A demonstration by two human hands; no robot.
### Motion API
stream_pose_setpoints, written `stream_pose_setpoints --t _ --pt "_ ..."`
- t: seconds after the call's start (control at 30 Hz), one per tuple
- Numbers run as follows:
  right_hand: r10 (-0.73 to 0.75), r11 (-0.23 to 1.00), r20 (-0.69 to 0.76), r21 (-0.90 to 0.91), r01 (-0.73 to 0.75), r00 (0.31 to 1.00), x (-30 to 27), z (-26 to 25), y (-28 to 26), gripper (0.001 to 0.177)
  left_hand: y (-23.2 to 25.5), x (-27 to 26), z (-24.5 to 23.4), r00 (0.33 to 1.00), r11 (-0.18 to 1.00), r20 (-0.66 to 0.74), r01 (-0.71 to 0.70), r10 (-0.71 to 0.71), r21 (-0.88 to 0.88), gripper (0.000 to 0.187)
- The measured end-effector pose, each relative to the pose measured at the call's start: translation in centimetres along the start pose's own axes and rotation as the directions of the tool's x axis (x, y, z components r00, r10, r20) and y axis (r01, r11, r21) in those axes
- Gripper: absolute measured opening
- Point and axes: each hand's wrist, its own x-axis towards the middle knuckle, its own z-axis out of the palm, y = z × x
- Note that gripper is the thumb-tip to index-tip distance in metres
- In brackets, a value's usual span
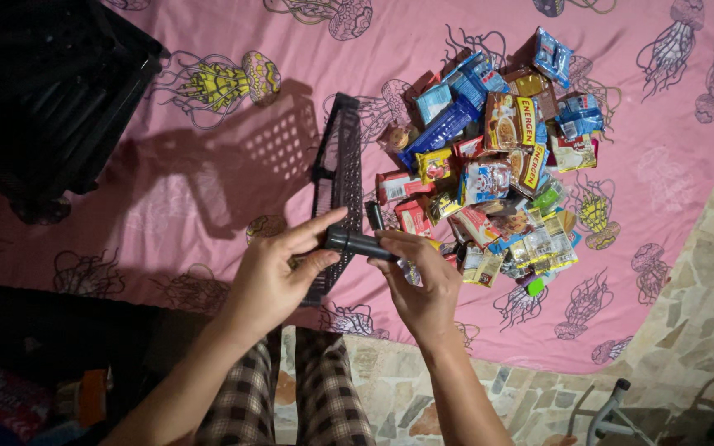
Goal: The person assembles a black plastic basket by attaching legs and side panels to the base. They handle the basket parts and a pile of snack packets on a pink jellyfish-patterned bedsheet.
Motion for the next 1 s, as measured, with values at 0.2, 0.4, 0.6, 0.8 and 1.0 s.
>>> stream_pose_setpoints --t 0.2,0.4,0.6,0.8,1.0 --pt "0.134 0.976 0.052 0.167 -0.141 0.990 -0.4 0.0 0.1 0.030 -0.6 0.1 -0.5 1.000 0.982 0.013 -0.023 0.026 -0.189 0.049" --pt "0.420 0.783 0.197 0.415 -0.464 0.886 -0.8 0.3 0.7 0.030 -0.4 0.1 0.4 0.999 0.990 -0.029 -0.049 0.045 -0.132 0.049" --pt "0.203 0.977 0.158 -0.096 -0.189 0.966 0.0 -0.1 -0.4 0.028 -3.0 -0.1 1.7 0.993 0.954 -0.076 -0.107 0.089 -0.280 0.065" --pt "-0.026 0.993 0.187 -0.110 0.047 0.982 0.2 1.5 -0.7 0.030 -6.4 0.2 3.4 0.925 0.392 0.126 0.271 -0.359 -0.879 0.052" --pt "-0.093 0.983 0.343 -0.119 0.142 0.935 -0.2 2.1 -1.9 0.032 -6.2 -0.5 2.0 0.864 0.275 0.250 0.393 -0.438 -0.878 0.040"
